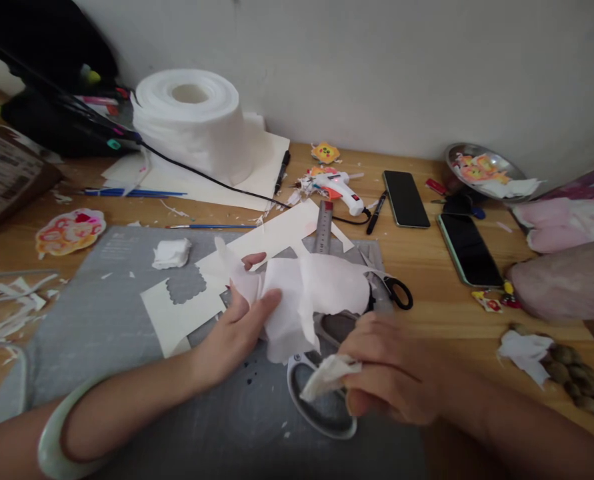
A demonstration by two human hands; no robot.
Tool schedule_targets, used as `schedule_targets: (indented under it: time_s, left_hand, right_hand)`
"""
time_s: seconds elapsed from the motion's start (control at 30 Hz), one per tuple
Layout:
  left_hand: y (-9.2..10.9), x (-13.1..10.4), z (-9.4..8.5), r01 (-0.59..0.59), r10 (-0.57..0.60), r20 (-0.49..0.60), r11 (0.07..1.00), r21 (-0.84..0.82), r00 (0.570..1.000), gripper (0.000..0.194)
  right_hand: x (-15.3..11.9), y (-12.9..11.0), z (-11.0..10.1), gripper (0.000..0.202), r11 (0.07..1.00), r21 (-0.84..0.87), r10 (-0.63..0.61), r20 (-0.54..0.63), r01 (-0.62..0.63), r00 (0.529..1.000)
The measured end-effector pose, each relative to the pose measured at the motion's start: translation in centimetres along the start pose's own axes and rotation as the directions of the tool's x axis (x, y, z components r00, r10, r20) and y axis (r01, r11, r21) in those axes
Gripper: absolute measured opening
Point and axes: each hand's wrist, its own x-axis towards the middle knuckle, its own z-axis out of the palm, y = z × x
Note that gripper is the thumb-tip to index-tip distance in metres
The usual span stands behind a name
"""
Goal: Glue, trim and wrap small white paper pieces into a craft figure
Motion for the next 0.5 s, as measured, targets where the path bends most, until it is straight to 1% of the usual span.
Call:
schedule_targets:
  time_s: [0.03,0.07,0.1,0.13,0.17,0.2,0.23,0.27,0.3,0.33,0.37,0.4,0.43,0.47,0.5]
  left_hand:
    - [0.1,0.0,0.1,0.037,-0.037,0.002,0.999,-0.018,0.999,0.054]
    - [0.2,0.0,0.2,0.041,-0.041,0.008,0.998,-0.038,0.999,0.059]
    - [0.1,0.0,0.3,0.016,-0.016,0.008,0.999,-0.042,1.000,0.064]
    - [0.0,0.0,0.4,-0.042,0.042,0.004,0.999,-0.014,0.999,0.067]
    - [-0.3,0.1,0.5,-0.118,0.118,-0.003,0.992,0.045,0.993,0.068]
    - [-0.6,0.1,0.5,-0.199,0.202,-0.011,0.972,0.126,0.979,0.069]
    - [-0.9,0.1,0.4,-0.281,0.290,-0.010,0.934,0.219,0.957,0.070]
    - [-1.2,0.1,0.4,-0.359,0.377,-0.004,0.885,0.295,0.926,0.072]
    - [-1.5,0.2,0.2,-0.437,0.464,0.013,0.826,0.356,0.886,0.074]
    - [-1.7,0.2,0.1,-0.511,0.546,0.034,0.758,0.406,0.837,0.077]
    - [-1.7,0.1,-0.1,-0.574,0.622,0.049,0.686,0.446,0.781,0.078]
    - [-1.6,0.1,-0.3,-0.618,0.678,0.070,0.615,0.489,0.731,0.077]
    - [-1.5,0.0,-0.5,-0.645,0.715,0.103,0.548,0.533,0.692,0.074]
    - [-1.2,-0.2,-0.8,-0.670,0.734,0.152,0.488,0.558,0.662,0.070]
    - [-0.8,-0.3,-1.0,-0.691,0.720,0.230,0.446,0.569,0.655,0.062]
  right_hand:
    - [-0.1,-0.2,0.4,0.014,0.999,0.034,-0.006,-0.021,0.007,1.000]
    - [-0.2,-0.3,0.9,0.015,0.997,0.070,0.021,-0.061,-0.017,0.998]
    - [-0.3,-0.2,1.4,0.015,0.991,0.118,0.076,-0.063,-0.068,0.995]
    - [-0.4,-0.1,1.9,0.016,0.976,0.167,0.149,-0.060,-0.137,0.987]
    - [-0.5,0.1,2.3,0.016,0.948,0.211,0.249,-0.033,-0.237,0.968]
    - [-0.5,0.2,2.7,0.016,0.902,0.244,0.364,0.010,-0.355,0.931]
    - [-0.5,0.4,2.9,0.016,0.839,0.273,0.477,0.045,-0.470,0.878]
    - [-0.5,0.6,3.1,0.016,0.761,0.304,0.579,0.079,-0.573,0.811]
    - [-0.5,0.7,3.2,0.017,0.678,0.340,0.661,0.106,-0.652,0.743]
    - [-0.4,0.8,3.3,0.018,0.600,0.383,0.719,0.127,-0.702,0.684]
    - [-0.4,0.9,3.3,0.019,0.534,0.423,0.757,0.147,-0.732,0.637]
    - [-0.3,1.0,3.4,0.019,0.485,0.455,0.778,0.164,-0.746,0.606]
    - [-0.3,1.0,3.4,0.020,0.455,0.477,0.787,0.179,-0.752,0.590]
    - [-0.3,1.0,3.4,0.020,0.441,0.486,0.790,0.188,-0.755,0.583]
    - [-0.3,1.0,3.4,0.020,0.442,0.485,0.788,0.193,-0.755,0.585]
